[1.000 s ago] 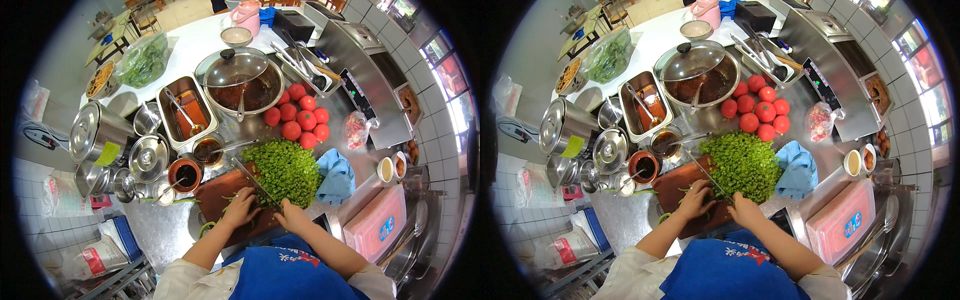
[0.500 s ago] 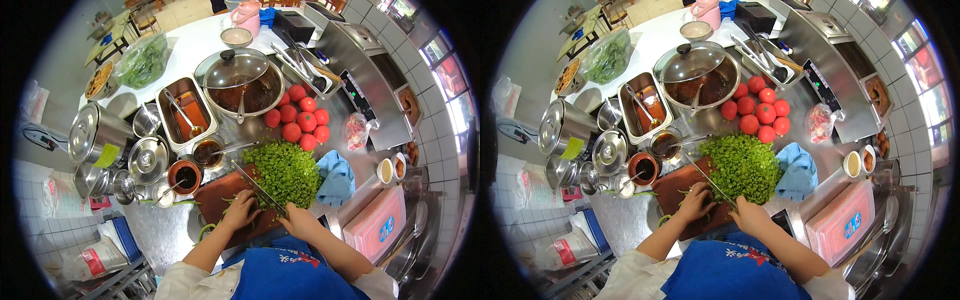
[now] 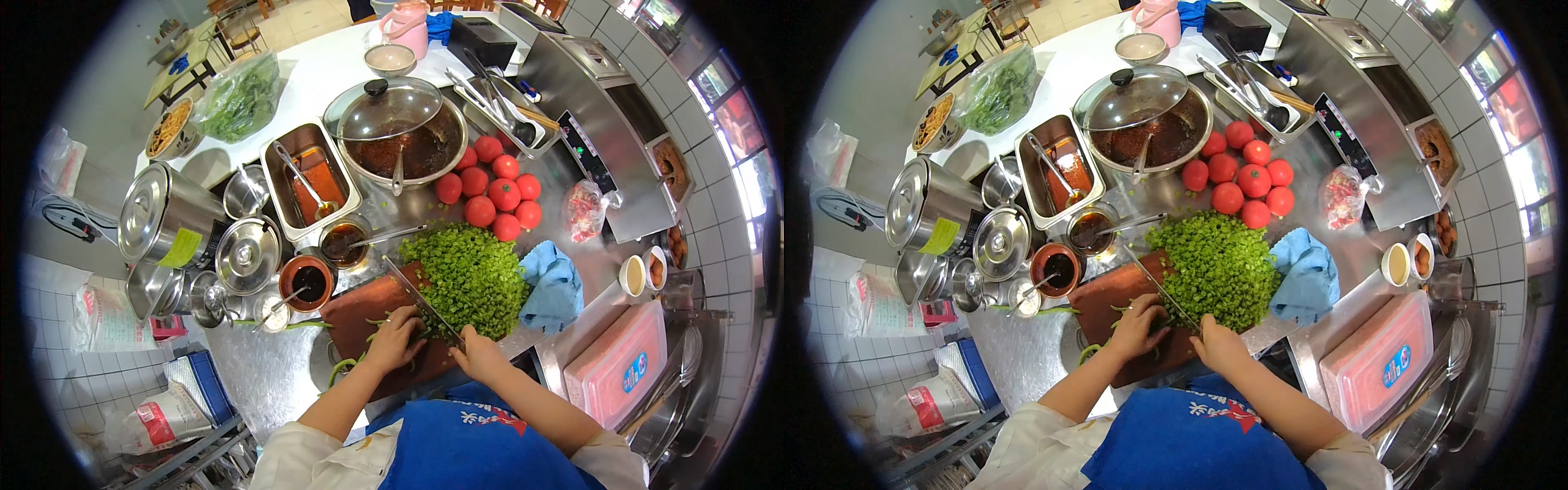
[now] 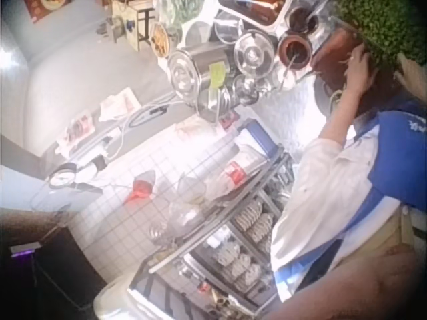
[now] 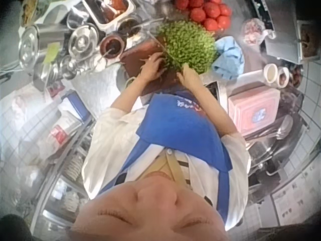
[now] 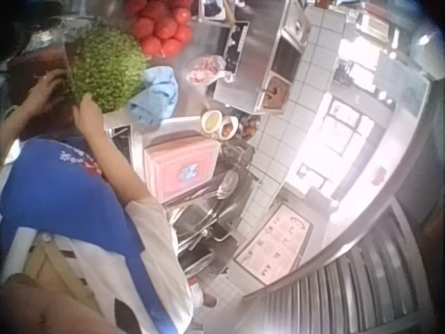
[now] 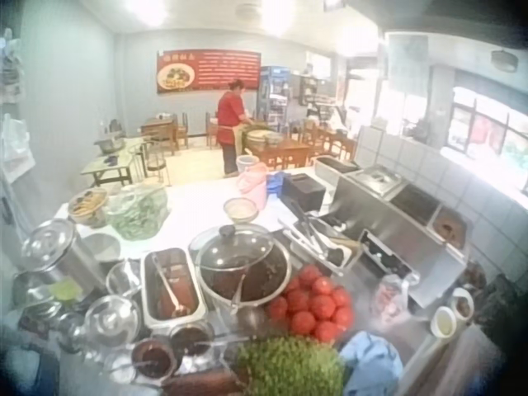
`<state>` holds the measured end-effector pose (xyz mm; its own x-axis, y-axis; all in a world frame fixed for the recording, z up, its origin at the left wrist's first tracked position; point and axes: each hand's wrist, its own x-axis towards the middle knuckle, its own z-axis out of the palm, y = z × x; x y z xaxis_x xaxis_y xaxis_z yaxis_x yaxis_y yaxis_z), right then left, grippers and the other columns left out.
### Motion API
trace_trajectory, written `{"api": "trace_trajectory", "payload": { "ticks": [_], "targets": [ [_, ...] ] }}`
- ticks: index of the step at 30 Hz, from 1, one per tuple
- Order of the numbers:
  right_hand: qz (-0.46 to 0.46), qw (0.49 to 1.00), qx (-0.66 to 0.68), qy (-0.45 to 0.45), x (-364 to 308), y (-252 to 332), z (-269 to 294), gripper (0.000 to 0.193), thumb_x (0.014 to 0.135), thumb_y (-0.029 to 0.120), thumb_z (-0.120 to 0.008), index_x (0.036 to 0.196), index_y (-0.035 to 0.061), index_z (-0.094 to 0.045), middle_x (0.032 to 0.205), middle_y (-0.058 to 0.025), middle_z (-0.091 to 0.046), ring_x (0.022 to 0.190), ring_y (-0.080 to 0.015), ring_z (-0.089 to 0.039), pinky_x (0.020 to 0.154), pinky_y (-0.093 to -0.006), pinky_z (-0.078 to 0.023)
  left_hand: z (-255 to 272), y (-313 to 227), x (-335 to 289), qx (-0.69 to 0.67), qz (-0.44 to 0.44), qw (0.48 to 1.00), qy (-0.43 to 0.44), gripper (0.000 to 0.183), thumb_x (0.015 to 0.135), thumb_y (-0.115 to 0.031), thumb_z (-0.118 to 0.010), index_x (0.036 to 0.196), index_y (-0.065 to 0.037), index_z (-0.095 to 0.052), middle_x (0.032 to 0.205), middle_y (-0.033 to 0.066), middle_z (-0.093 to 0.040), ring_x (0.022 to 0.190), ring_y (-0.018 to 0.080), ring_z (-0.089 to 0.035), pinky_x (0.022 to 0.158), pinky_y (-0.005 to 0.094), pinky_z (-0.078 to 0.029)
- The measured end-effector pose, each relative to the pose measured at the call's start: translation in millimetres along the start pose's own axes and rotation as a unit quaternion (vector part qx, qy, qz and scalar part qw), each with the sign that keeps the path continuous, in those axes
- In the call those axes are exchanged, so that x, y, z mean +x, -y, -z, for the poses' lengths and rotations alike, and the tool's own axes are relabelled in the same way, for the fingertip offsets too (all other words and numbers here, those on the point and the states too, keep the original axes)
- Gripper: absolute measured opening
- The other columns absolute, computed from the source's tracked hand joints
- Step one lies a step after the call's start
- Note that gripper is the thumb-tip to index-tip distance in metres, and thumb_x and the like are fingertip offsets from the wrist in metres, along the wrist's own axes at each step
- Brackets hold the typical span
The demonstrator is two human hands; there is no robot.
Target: The person chops green beans into small pieces on a wooden cutting board using a knife. The chopped pieces accumulate on the board as the task continues.
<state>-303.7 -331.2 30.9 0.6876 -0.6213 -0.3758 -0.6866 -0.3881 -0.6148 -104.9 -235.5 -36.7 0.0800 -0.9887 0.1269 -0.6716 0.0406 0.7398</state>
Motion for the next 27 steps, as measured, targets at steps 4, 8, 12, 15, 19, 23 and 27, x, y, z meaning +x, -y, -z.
{"api": "trace_trajectory", "payload": {
  "ticks": [4, 8, 12, 15, 19, 23, 27],
  "targets": [
    [-0.057, 0.993, -0.061, 0.080, -16.6, 44.0, 44.8, 0.032, 0.088, 0.024, -0.063, 0.099, 0.0005, -0.045, 0.079, -0.0250, -0.064, 0.078, -0.0442, -0.063, 0.067, -0.0509, -0.050, -0.9, 2.8, -4.0, 0.007, -0.006, 1.000, -0.012, 0.033, 0.075, -0.018, -0.075, 0.100, -0.005, -0.057, 0.123, 0.0164, -0.050, 0.117, 0.0382, -0.048, 0.100, 0.0448, -0.041],
    [-0.053, 0.996, -0.034, 0.056, -16.2, 22.3, 17.1, 0.032, 0.088, 0.024, -0.063, 0.099, 0.0001, -0.045, 0.079, -0.0254, -0.064, 0.078, -0.0448, -0.063, 0.068, -0.0514, -0.049, -2.4, -2.4, 0.1, 0.008, -0.010, 1.000, -0.011, 0.031, 0.075, -0.016, -0.074, 0.097, -0.004, -0.056, 0.121, 0.0156, -0.050, 0.116, 0.0373, -0.048, 0.100, 0.0440, -0.041],
    [-0.019, 0.999, 0.009, 0.039, 4.4, 10.3, 13.9, 0.032, 0.088, 0.024, -0.063, 0.099, 0.0000, -0.045, 0.078, -0.0256, -0.064, 0.077, -0.0452, -0.063, 0.068, -0.0518, -0.050, -1.9, 0.8, 1.6, 0.007, -0.022, 1.000, -0.016, 0.030, 0.075, -0.016, -0.074, 0.097, -0.004, -0.056, 0.120, 0.0159, -0.050, 0.115, 0.0378, -0.048, 0.099, 0.0444, -0.041],
    [-0.042, 0.994, -0.044, 0.090, -10.9, 39.3, 45.6, 0.031, 0.089, 0.023, -0.062, 0.100, -0.0001, -0.045, 0.078, -0.0261, -0.064, 0.077, -0.0453, -0.063, 0.067, -0.0523, -0.050, 0.0, 1.5, -3.5, 0.014, -0.021, 0.999, -0.032, 0.030, 0.076, -0.016, -0.074, 0.096, -0.004, -0.056, 0.120, 0.0161, -0.050, 0.115, 0.0381, -0.048, 0.099, 0.0446, -0.041],
    [-0.057, 0.995, -0.026, 0.083, -19.8, 34.0, 26.4, 0.031, 0.089, 0.023, -0.061, 0.100, 0.0000, -0.044, 0.079, -0.0267, -0.063, 0.076, -0.0464, -0.062, 0.067, -0.0533, -0.049, -1.7, 0.3, -0.9, -0.008, -0.021, 0.999, -0.025, 0.029, 0.076, -0.015, -0.074, 0.095, -0.004, -0.056, 0.119, 0.0164, -0.050, 0.114, 0.0384, -0.048, 0.099, 0.0446, -0.041],
    [-0.025, 0.998, 0.004, 0.053, -1.3, 2.5, 5.7, 0.031, 0.089, 0.023, -0.062, 0.100, 0.0003, -0.044, 0.080, -0.0273, -0.063, 0.076, -0.0471, -0.062, 0.067, -0.0536, -0.048, -1.5, 2.2, 1.7, 0.002, -0.027, 0.999, -0.032, 0.029, 0.076, -0.015, -0.074, 0.095, -0.003, -0.055, 0.118, 0.0165, -0.050, 0.113, 0.0383, -0.049, 0.098, 0.0444, -0.042],
    [-0.046, 0.994, -0.029, 0.100, -16.7, 36.7, 48.7, 0.031, 0.089, 0.024, -0.062, 0.099, 0.0006, -0.045, 0.079, -0.0261, -0.064, 0.076, -0.0459, -0.062, 0.066, -0.0534, -0.049, -2.0, 2.5, -4.2, 0.006, -0.033, 0.998, -0.046, 0.028, 0.076, -0.015, -0.074, 0.094, -0.002, -0.056, 0.119, 0.0163, -0.050, 0.112, 0.0379, -0.049, 0.097, 0.0445, -0.042]
  ]
}}
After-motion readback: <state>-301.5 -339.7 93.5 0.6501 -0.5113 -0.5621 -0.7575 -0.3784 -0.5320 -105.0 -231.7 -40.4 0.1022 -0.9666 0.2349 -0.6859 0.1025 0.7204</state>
